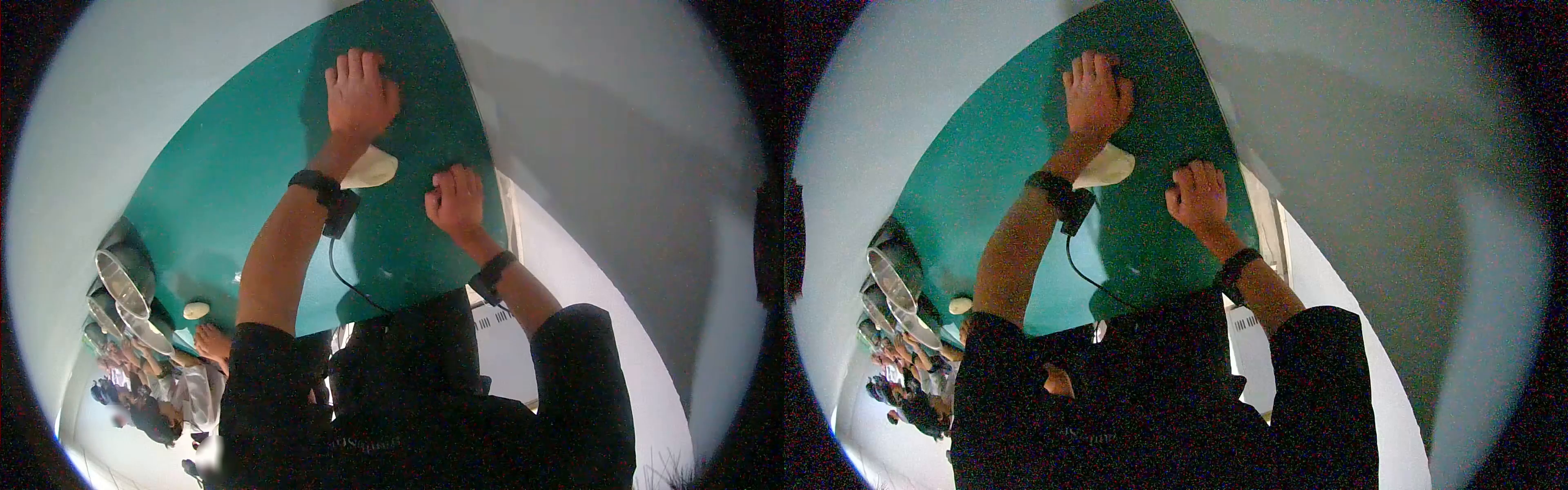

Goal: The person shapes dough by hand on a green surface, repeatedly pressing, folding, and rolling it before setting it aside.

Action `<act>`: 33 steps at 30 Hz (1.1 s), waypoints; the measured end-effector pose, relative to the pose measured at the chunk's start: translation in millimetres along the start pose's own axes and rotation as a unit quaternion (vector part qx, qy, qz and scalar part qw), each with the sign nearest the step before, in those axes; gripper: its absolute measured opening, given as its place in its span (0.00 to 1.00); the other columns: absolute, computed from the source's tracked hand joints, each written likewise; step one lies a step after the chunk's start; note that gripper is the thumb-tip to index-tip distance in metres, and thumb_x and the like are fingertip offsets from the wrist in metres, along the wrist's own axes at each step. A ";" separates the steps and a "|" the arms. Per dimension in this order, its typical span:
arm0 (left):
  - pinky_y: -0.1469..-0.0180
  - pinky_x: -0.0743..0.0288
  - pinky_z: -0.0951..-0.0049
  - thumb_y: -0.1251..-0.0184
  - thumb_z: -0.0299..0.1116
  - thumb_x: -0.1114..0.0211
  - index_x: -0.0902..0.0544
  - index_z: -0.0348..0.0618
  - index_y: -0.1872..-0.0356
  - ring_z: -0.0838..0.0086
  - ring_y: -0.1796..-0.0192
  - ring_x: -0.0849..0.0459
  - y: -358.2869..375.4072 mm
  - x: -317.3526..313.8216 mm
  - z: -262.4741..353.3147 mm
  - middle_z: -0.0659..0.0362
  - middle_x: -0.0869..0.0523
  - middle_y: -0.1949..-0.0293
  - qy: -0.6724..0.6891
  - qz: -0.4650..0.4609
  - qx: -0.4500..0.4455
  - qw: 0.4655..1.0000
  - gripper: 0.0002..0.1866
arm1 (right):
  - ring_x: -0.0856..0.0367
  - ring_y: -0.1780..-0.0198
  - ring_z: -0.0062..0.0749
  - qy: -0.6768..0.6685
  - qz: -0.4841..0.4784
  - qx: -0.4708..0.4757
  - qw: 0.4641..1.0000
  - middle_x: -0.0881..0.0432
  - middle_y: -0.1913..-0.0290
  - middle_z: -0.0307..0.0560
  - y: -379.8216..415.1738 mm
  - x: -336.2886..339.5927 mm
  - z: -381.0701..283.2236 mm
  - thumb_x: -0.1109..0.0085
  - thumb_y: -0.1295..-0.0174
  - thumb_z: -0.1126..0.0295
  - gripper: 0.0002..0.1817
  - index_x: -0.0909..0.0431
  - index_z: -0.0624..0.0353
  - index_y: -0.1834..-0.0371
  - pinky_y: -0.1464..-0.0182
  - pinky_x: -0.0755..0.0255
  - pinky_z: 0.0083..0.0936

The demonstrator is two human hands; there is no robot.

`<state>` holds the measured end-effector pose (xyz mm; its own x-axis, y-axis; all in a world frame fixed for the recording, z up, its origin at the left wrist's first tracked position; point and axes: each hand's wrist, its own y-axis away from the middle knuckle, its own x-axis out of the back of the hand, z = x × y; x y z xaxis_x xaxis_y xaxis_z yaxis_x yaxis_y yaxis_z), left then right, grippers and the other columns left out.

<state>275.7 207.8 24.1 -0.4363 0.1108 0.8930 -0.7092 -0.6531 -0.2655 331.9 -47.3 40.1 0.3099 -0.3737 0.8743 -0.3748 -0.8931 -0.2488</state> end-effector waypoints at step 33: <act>0.22 0.39 0.44 0.28 0.38 0.39 0.26 0.40 0.27 0.45 0.23 0.30 105.2 43.2 59.9 0.44 0.27 0.24 0.031 0.129 0.070 0.989 0.30 | 0.25 0.59 0.50 0.000 0.010 0.015 1.000 0.27 0.63 0.48 11.1 -4.5 3.4 0.41 0.46 0.72 0.08 0.26 0.54 0.63 0.58 0.32 0.47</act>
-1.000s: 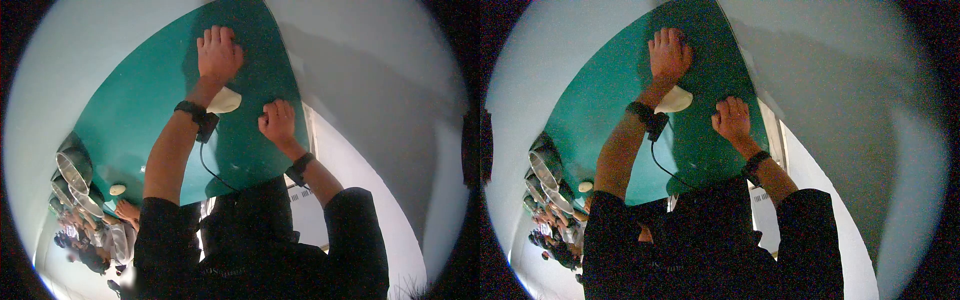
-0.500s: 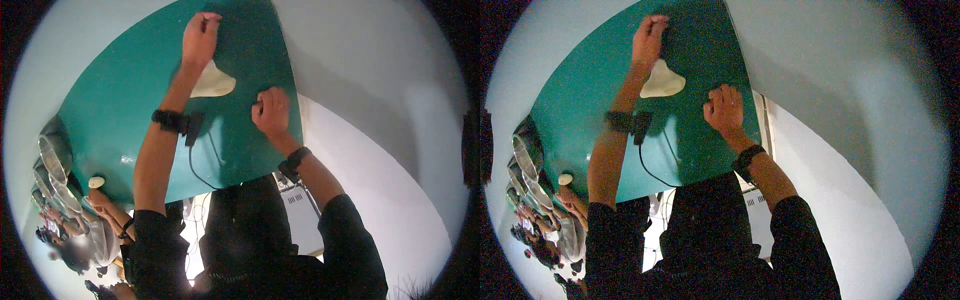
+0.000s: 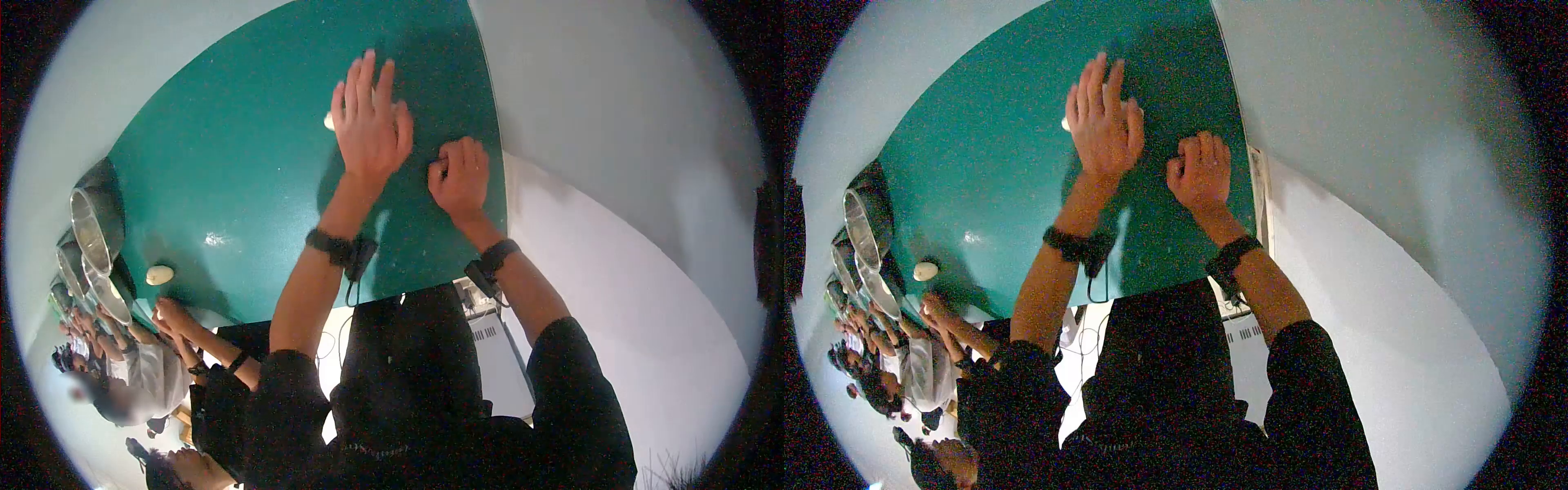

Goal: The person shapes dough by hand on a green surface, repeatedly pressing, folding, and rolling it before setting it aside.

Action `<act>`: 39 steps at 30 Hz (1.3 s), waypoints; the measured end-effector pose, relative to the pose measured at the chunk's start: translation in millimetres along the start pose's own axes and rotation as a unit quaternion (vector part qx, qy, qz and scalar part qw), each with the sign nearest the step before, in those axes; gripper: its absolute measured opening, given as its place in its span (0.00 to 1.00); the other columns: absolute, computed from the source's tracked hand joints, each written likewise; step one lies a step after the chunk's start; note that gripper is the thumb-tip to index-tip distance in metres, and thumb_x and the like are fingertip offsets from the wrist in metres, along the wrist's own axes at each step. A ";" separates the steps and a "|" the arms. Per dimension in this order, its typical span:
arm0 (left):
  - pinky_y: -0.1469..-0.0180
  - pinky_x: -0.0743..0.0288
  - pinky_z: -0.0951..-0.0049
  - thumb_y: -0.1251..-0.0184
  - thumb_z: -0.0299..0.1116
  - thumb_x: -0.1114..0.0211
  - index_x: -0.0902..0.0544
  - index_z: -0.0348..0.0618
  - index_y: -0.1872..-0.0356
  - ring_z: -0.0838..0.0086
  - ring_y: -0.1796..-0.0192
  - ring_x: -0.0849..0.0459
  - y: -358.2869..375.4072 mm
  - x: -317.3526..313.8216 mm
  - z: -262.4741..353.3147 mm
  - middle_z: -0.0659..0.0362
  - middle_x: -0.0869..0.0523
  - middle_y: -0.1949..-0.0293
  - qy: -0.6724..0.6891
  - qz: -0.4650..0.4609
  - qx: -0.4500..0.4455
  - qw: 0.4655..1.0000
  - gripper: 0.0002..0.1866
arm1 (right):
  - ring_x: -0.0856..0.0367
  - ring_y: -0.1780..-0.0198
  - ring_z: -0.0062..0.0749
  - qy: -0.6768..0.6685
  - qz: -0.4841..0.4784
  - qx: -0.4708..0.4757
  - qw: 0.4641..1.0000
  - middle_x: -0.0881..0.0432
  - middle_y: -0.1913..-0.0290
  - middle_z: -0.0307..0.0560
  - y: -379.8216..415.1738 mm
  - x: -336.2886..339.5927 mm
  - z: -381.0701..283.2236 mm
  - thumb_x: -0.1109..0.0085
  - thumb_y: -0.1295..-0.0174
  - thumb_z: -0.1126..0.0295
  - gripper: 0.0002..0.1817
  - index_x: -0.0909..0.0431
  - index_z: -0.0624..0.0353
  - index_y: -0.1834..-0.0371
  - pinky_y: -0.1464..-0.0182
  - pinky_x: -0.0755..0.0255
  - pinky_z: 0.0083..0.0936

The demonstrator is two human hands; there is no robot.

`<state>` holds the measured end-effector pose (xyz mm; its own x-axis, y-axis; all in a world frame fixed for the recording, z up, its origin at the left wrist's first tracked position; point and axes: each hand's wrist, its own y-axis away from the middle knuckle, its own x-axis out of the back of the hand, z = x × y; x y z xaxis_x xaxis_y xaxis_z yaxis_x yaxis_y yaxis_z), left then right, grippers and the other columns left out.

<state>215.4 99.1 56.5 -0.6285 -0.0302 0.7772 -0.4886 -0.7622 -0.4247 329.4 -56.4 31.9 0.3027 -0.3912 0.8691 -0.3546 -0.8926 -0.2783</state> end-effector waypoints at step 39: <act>0.18 0.44 0.42 0.26 0.46 0.38 0.37 0.22 0.23 0.38 0.19 0.36 26.1 21.5 0.9 0.32 0.35 0.21 -0.001 -0.105 -0.029 0.994 0.41 | 0.26 0.60 0.54 -0.015 0.041 0.022 0.999 0.28 0.64 0.50 -0.5 0.4 0.2 0.40 0.47 0.72 0.08 0.28 0.55 0.65 0.56 0.32 0.50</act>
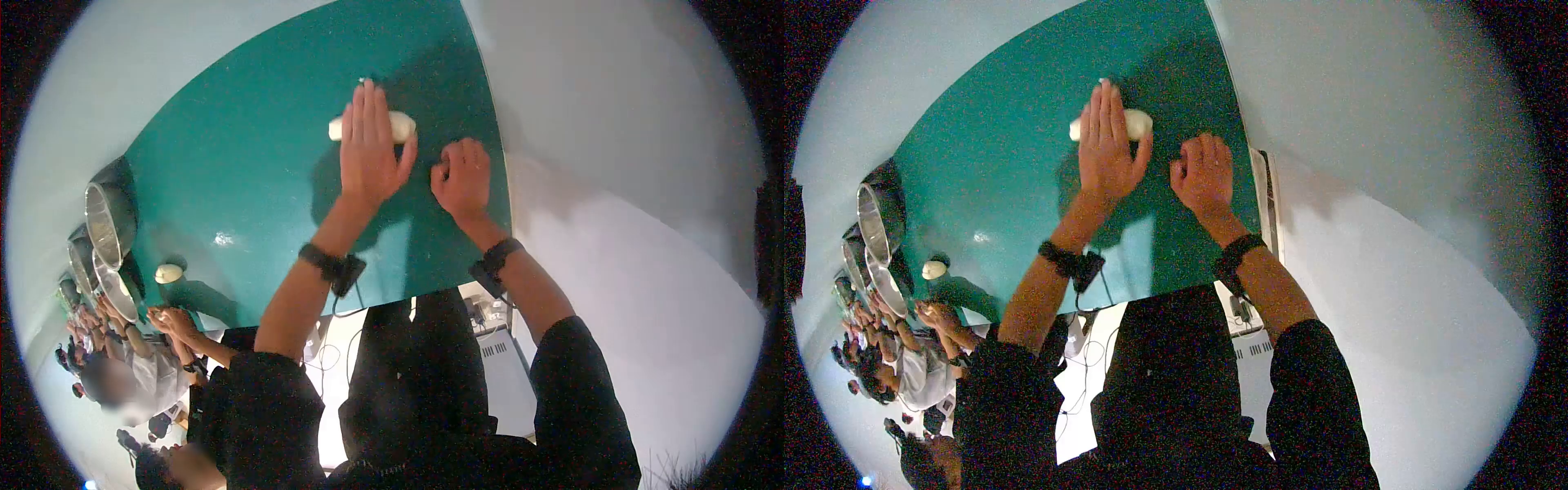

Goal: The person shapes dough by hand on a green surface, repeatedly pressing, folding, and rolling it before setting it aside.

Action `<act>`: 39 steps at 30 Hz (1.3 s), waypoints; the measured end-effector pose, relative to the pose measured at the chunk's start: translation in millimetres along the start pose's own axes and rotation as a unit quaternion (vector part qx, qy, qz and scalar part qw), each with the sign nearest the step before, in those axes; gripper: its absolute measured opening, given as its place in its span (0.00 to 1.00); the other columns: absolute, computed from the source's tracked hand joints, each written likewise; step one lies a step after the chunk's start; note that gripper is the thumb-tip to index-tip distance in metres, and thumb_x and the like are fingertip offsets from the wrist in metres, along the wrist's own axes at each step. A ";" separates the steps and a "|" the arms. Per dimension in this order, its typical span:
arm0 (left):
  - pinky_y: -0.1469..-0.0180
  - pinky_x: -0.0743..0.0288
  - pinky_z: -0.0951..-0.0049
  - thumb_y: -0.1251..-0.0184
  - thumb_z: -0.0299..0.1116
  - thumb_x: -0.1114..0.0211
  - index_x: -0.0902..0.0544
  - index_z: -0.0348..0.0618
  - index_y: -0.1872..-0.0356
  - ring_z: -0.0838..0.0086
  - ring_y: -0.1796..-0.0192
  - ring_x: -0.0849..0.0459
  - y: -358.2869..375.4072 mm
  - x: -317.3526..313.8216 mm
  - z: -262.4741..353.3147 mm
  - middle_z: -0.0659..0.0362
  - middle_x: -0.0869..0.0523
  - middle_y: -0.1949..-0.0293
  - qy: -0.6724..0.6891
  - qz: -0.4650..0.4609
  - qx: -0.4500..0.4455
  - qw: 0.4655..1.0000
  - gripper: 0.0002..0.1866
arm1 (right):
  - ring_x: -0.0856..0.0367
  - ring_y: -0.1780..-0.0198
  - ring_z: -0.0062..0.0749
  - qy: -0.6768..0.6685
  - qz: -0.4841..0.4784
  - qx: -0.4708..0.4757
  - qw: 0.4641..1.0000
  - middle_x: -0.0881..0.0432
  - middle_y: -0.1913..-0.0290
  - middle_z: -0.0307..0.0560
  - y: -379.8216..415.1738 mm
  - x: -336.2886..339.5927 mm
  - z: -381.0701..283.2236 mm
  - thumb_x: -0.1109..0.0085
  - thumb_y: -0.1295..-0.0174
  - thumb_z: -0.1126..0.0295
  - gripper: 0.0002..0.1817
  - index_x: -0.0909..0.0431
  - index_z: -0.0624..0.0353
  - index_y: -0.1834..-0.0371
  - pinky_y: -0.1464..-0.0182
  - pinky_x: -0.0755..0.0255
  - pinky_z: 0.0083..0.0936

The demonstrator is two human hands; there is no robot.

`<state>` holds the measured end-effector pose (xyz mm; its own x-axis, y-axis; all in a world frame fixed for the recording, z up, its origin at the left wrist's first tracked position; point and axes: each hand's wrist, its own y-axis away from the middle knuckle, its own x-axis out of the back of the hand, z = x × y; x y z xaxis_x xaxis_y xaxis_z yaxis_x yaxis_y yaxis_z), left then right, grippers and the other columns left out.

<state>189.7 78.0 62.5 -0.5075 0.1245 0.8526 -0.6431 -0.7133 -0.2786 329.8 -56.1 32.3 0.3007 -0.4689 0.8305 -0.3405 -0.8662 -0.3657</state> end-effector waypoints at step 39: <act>0.21 0.35 0.48 0.22 0.53 0.39 0.24 0.25 0.30 0.48 0.22 0.28 -13.9 24.1 -34.2 0.39 0.27 0.23 -0.064 -0.080 -0.039 0.994 0.37 | 0.23 0.54 0.55 0.034 -0.082 -0.036 0.995 0.26 0.59 0.52 4.2 -0.6 3.3 0.38 0.46 0.67 0.11 0.26 0.53 0.61 0.51 0.27 0.52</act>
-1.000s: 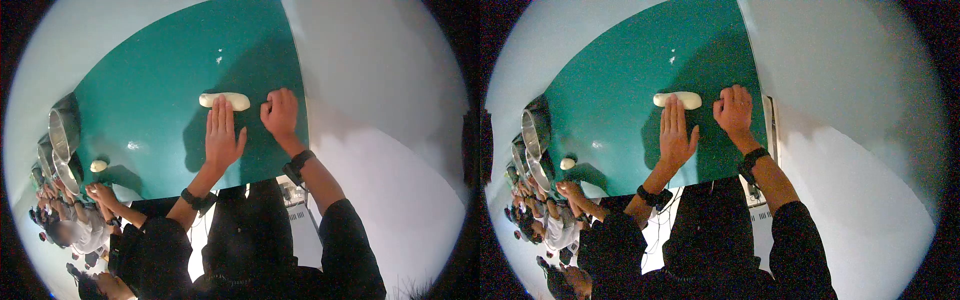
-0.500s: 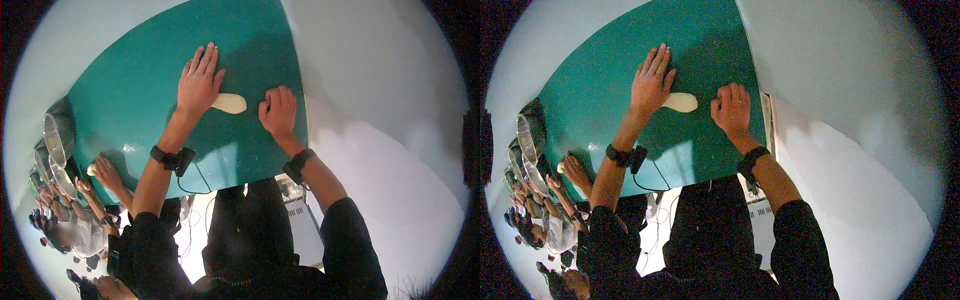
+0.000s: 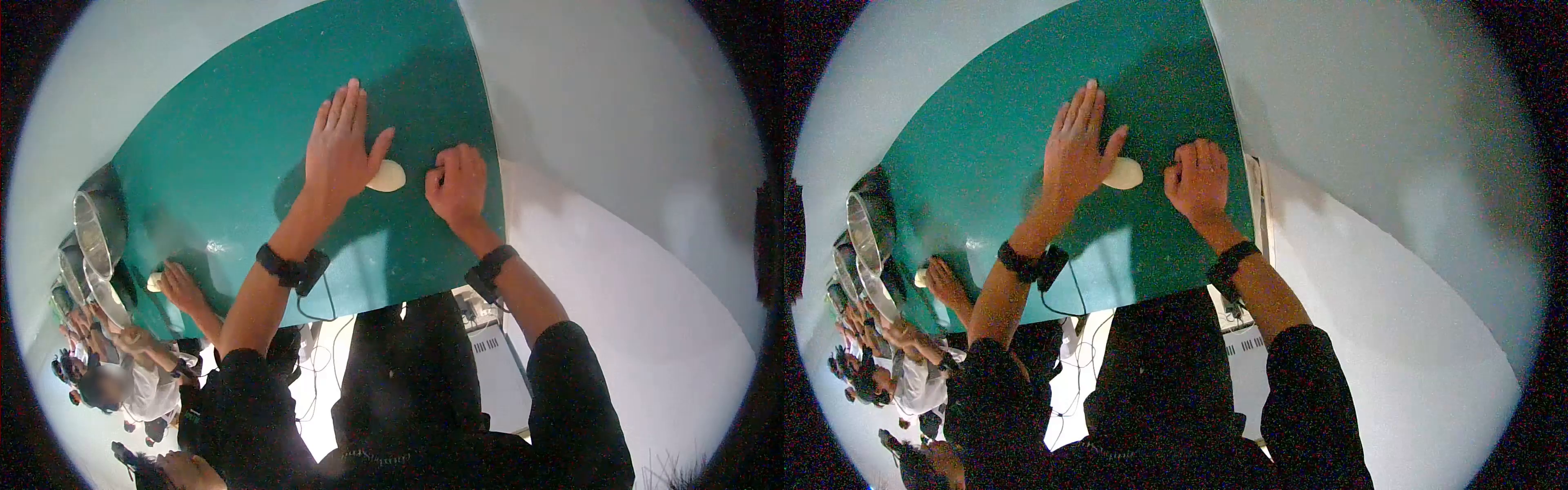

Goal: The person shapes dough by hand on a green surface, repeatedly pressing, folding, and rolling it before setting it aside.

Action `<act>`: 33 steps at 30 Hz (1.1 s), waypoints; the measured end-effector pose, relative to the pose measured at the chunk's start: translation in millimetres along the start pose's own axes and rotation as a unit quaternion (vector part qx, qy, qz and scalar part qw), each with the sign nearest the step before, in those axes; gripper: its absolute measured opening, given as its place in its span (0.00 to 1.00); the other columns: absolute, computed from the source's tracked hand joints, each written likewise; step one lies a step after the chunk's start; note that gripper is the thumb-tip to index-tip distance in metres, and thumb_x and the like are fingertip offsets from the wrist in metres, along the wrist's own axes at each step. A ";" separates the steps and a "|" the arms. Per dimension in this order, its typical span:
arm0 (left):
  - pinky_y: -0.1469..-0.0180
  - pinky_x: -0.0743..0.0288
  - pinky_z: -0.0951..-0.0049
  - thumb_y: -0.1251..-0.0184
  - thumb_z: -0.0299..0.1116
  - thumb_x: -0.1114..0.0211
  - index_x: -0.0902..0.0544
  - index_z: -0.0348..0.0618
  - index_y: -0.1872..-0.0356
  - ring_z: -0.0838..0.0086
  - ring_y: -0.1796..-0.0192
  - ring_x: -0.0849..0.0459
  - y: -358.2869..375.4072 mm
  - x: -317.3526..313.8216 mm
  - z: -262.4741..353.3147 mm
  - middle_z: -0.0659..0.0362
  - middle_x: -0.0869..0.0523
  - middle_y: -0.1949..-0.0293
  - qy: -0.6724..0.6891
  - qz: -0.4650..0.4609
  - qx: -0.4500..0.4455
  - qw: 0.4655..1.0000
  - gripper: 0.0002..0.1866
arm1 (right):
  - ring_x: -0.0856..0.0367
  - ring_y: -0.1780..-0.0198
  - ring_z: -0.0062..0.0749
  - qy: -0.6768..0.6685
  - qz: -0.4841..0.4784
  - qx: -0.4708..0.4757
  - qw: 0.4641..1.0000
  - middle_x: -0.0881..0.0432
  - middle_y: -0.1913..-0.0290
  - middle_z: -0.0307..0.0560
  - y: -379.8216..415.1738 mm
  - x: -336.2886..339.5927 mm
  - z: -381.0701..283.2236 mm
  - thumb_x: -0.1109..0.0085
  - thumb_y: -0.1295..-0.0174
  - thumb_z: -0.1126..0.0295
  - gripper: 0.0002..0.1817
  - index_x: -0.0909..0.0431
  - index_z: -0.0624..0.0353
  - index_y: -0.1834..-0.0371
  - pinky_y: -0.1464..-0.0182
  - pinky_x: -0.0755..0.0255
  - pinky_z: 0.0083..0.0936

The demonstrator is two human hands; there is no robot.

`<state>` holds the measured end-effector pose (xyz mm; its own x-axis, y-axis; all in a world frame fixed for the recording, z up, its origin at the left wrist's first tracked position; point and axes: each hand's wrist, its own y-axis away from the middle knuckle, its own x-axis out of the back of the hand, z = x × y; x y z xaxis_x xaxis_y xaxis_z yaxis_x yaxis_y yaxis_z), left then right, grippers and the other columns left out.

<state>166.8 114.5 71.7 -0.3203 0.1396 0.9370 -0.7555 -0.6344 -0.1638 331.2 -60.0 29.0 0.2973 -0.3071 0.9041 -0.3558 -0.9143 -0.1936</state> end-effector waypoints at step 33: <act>0.26 0.25 0.56 0.23 0.40 0.37 0.30 0.36 0.23 0.52 0.21 0.29 -34.9 -25.4 -32.8 0.49 0.30 0.21 -0.093 -0.031 -0.038 0.994 0.32 | 0.26 0.60 0.51 -0.030 0.058 0.025 0.998 0.29 0.63 0.49 -2.1 1.0 -1.6 0.42 0.48 0.75 0.08 0.28 0.55 0.64 0.58 0.31 0.48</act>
<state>182.5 158.0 43.5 -0.1653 0.0291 0.9858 -0.8142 -0.5682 -0.1197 330.8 -58.0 30.8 0.3098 -0.4247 0.8507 -0.3462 -0.8837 -0.3151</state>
